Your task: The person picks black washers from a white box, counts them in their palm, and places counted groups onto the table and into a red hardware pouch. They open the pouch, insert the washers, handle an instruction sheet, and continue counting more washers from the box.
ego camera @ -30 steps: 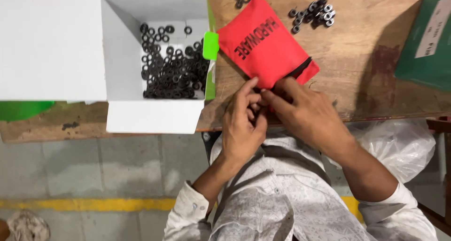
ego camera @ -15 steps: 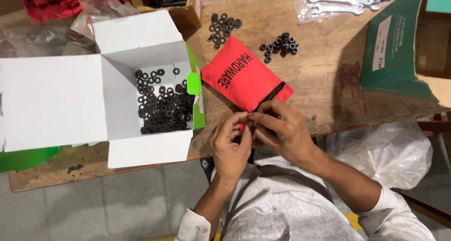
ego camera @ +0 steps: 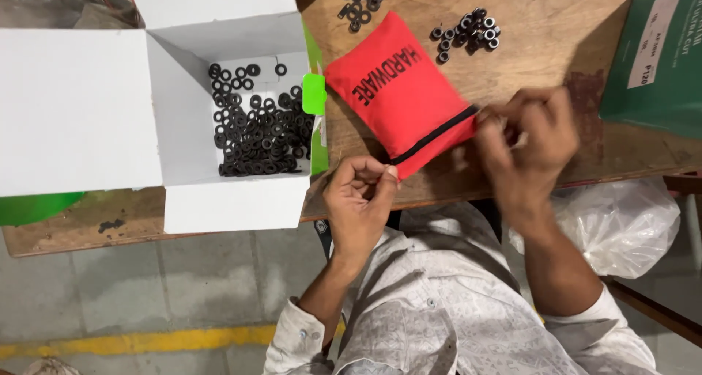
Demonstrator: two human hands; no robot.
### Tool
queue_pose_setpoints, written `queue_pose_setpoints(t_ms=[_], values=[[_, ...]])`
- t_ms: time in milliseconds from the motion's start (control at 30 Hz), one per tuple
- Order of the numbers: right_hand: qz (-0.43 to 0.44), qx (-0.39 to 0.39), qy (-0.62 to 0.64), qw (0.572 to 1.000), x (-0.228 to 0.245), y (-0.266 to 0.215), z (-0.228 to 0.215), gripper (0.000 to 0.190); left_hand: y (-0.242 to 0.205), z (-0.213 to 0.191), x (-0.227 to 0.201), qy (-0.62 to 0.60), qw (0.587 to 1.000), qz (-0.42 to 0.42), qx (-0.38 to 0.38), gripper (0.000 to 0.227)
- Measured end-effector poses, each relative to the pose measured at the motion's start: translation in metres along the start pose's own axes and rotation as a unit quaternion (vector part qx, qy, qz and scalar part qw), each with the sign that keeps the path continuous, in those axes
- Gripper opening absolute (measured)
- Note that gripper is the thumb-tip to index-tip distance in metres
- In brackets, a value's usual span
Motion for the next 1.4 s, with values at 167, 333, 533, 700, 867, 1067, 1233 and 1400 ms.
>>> queue_pose_setpoints(t_ms=[167,333,533,700,867,1067,1233,1400], values=[[0.123,-0.037,0.115,0.985,-0.044,-0.009,0.007,0.008,0.001,0.0,-0.001,-0.031,0.999,-0.007,0.004,0.012],[0.106,0.008,0.209,0.972,-0.035,0.011,0.003,0.019,0.001,-0.002,-0.008,-0.032,0.999,-0.015,0.008,0.016],[-0.081,0.189,0.114,0.972,0.019,0.038,0.014,0.076,0.003,-0.002,-0.008,-0.047,0.998,-0.013,0.038,0.028],[-0.169,0.217,0.003,0.961,0.029,0.04,0.03,0.087,-0.002,-0.003,-0.021,-0.023,0.999,0.001,0.042,0.028],[-0.098,0.181,0.072,0.976,0.017,0.027,0.034,0.079,-0.013,-0.002,-0.04,0.168,0.973,0.154,-0.038,0.027],[-0.115,0.14,0.087,0.98,0.017,0.019,0.031,0.063,-0.015,-0.002,-0.039,0.189,0.961,0.2,-0.039,0.027],[-0.118,0.134,0.073,0.981,0.019,0.017,0.031,0.06,-0.017,-0.003,-0.037,0.182,0.963,0.194,-0.038,0.025],[-0.121,0.126,0.067,0.982,0.019,0.016,0.031,0.057,-0.019,-0.003,-0.037,0.163,0.969,0.182,-0.041,0.024]])
Point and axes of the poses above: each hand's wrist, its own y-axis towards the middle knuckle, its own z-axis out of the palm, x = y × z, the point moved 6 cm from there along y, towards the middle knuckle, and after that the axes turned 15 degrees about -z, right-handed, at the moved point
